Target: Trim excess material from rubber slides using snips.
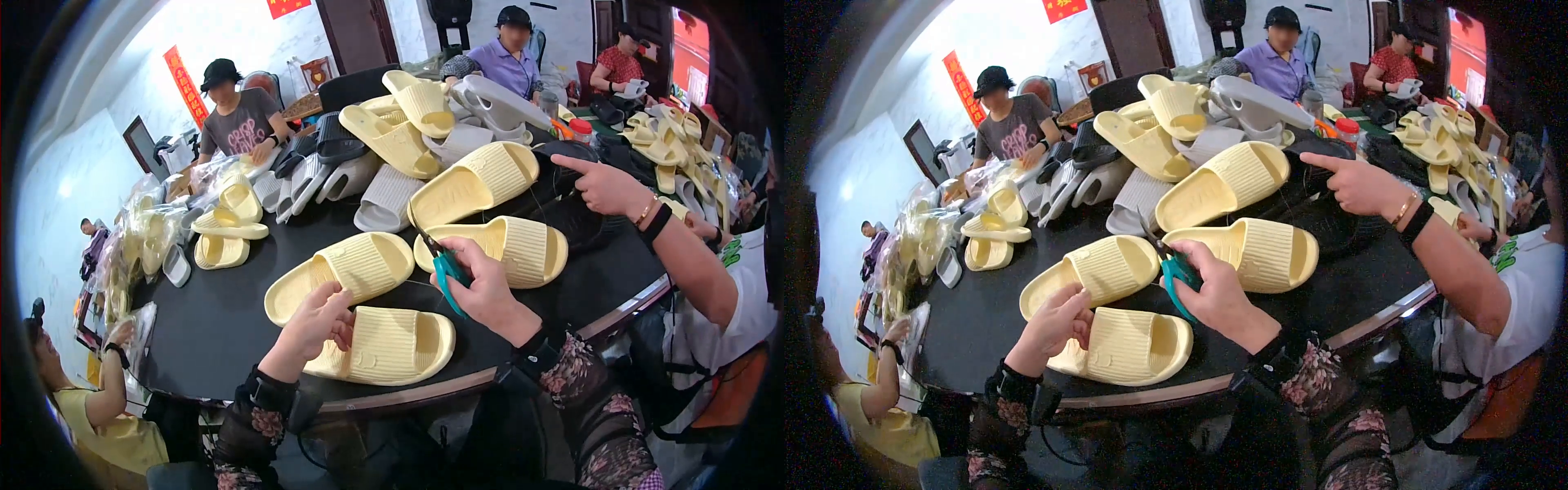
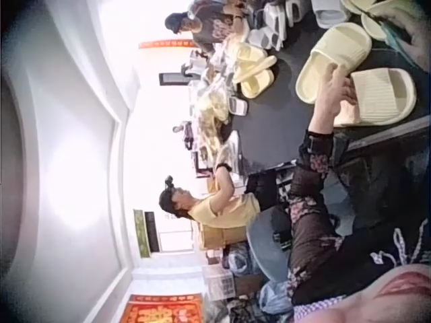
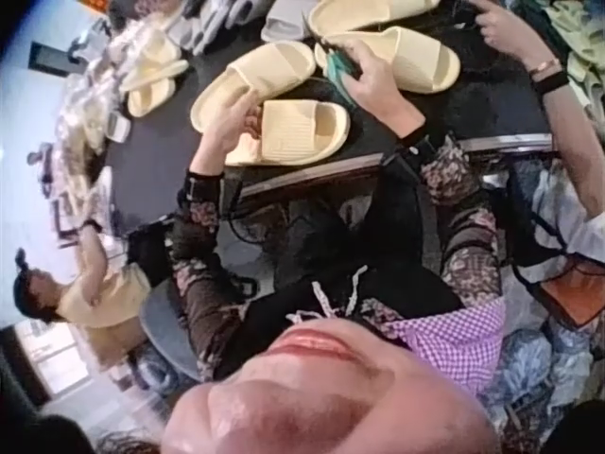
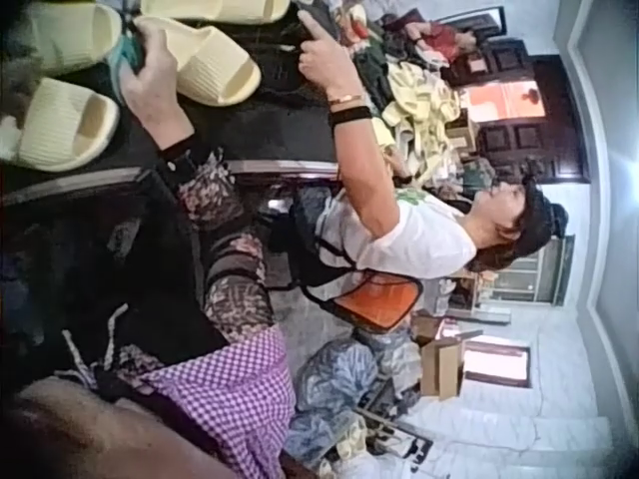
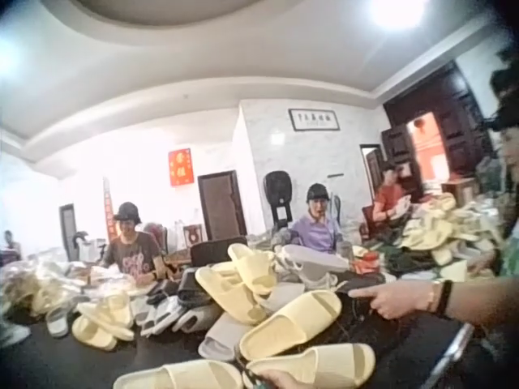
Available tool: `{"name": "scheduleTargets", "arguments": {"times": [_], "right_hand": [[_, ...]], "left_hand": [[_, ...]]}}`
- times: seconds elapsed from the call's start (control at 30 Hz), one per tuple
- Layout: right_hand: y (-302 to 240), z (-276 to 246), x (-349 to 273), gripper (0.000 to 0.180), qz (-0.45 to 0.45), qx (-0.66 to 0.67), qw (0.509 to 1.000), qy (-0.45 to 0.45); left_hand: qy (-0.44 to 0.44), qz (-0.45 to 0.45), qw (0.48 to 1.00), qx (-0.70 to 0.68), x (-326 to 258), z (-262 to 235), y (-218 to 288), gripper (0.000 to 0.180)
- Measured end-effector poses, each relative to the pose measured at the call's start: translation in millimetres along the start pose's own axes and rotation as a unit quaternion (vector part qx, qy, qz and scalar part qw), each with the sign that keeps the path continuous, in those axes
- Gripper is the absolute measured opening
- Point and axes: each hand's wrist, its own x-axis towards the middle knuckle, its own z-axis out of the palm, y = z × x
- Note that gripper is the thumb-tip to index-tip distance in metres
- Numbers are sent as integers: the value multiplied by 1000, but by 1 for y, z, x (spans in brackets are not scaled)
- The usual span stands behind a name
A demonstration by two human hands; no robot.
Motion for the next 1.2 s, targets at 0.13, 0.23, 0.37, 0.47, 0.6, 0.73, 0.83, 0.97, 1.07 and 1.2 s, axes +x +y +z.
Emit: {"name": "scheduleTargets", "arguments": {"times": [0.13,0.23,0.37,0.47,0.6,0.73,0.83,0.97,1.07,1.2], "right_hand": [[-2,1,0,39,-2,-13,1000,2],[2,2,0,39,-5,-8,1000,-1],[1,2,-1,39,13,-2,1000,-8],[2,5,-1,39,4,-12,1000,-17],[7,5,-1,39,13,-26,1000,-4],[4,2,-1,37,47,35,998,4],[-17,-3,4,38,105,156,982,26],[-63,-11,15,40,185,250,948,62],[-105,-12,21,42,160,299,941,-5],[-105,-14,20,47,136,274,951,-52]], "left_hand": [[-13,31,999,30,2,12,-8,29],[-13,33,999,29,6,17,-16,31],[-38,57,997,-18,0,24,-13,34],[-34,64,996,-56,-1,18,-19,35],[-19,60,993,-100,-10,20,-7,34],[5,92,990,-110,-8,19,4,37],[22,125,986,-112,-3,17,14,45],[-5,232,942,-241,16,11,21,44],[27,256,938,-232,11,2,24,45],[49,241,939,-240,31,1,10,50]]}}
